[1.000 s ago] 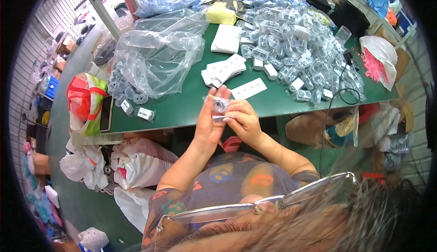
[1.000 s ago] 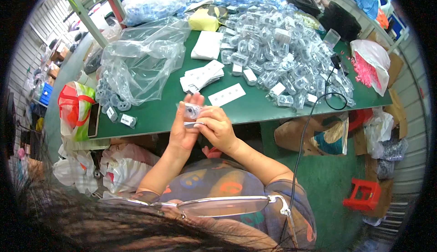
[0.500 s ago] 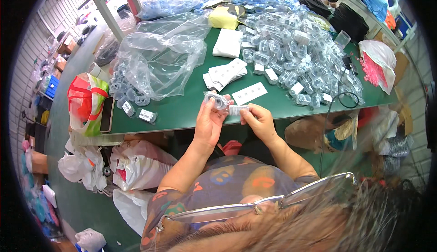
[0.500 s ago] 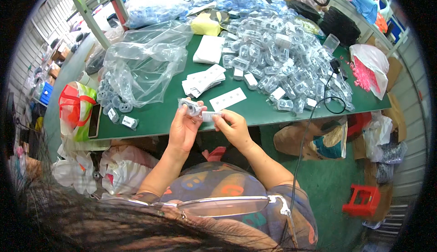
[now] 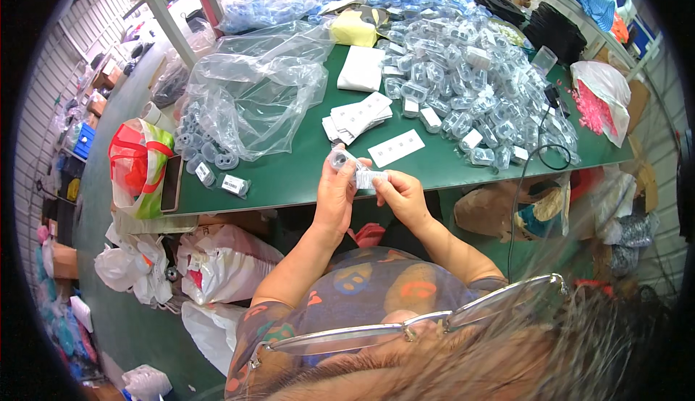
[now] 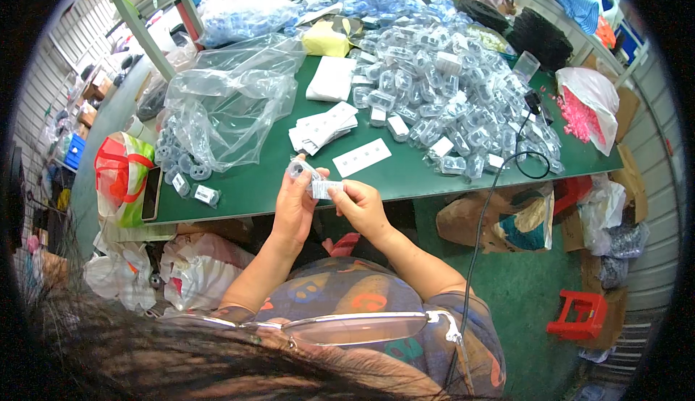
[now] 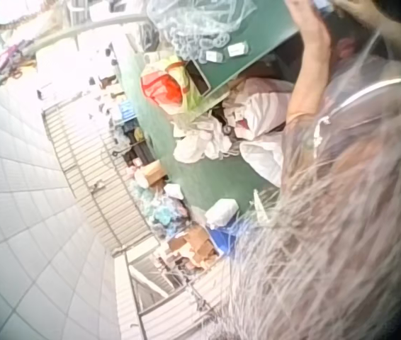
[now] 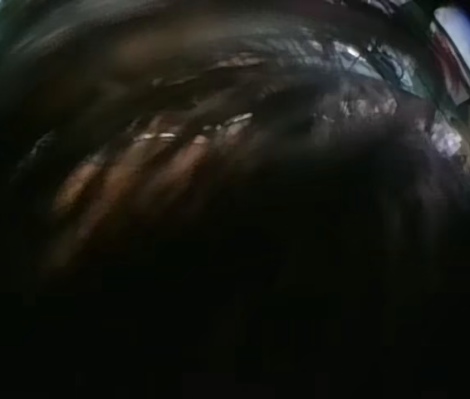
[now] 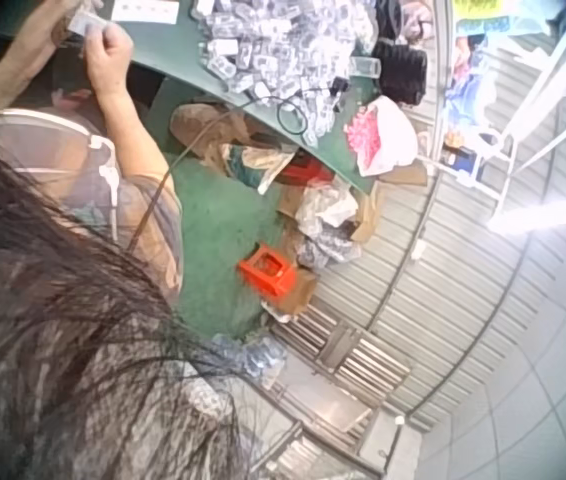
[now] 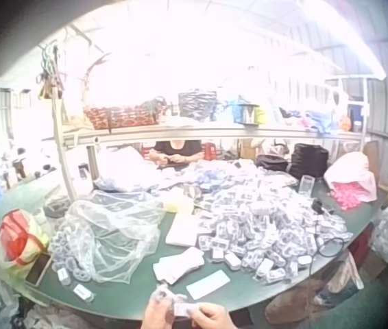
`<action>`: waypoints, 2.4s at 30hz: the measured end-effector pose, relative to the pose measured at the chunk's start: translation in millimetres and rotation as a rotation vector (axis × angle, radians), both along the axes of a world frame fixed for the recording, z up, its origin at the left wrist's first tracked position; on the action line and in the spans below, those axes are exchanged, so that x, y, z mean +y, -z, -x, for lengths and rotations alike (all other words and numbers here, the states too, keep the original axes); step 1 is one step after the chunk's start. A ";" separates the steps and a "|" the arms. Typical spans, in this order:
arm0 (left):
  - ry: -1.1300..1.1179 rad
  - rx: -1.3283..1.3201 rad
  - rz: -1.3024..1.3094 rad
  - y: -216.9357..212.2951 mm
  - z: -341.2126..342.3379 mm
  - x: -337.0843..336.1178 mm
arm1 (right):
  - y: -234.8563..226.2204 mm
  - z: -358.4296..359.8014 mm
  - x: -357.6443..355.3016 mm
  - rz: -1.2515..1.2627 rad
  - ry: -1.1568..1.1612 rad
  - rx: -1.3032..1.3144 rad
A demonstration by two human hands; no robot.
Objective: The person folds paper inserts by hand and packages small components with the inserts into plastic cases.
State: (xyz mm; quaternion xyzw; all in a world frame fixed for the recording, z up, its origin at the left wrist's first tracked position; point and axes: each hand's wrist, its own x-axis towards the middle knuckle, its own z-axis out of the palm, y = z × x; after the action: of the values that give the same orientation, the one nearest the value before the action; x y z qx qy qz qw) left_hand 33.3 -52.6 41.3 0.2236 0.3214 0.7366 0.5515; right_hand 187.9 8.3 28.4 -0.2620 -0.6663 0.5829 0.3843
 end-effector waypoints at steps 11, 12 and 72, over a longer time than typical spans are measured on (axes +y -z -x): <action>-0.024 0.070 0.047 1.6 -1.8 6.6 | 6.3 2.6 -2.8 0.105 -0.010 0.053; -0.022 0.069 0.048 1.1 -2.5 6.2 | 5.4 4.6 -5.9 0.144 -0.023 0.062; 0.141 0.021 0.145 -6.3 -11.2 -0.2 | 4.4 10.3 -16.8 0.419 -0.097 0.169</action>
State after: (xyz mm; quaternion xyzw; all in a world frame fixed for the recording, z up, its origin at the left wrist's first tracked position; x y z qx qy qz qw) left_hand 44.5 -52.8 47.6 0.2131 0.3631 0.6685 0.6131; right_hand 177.7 -8.5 24.0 -0.2538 -0.5079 0.7461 0.3476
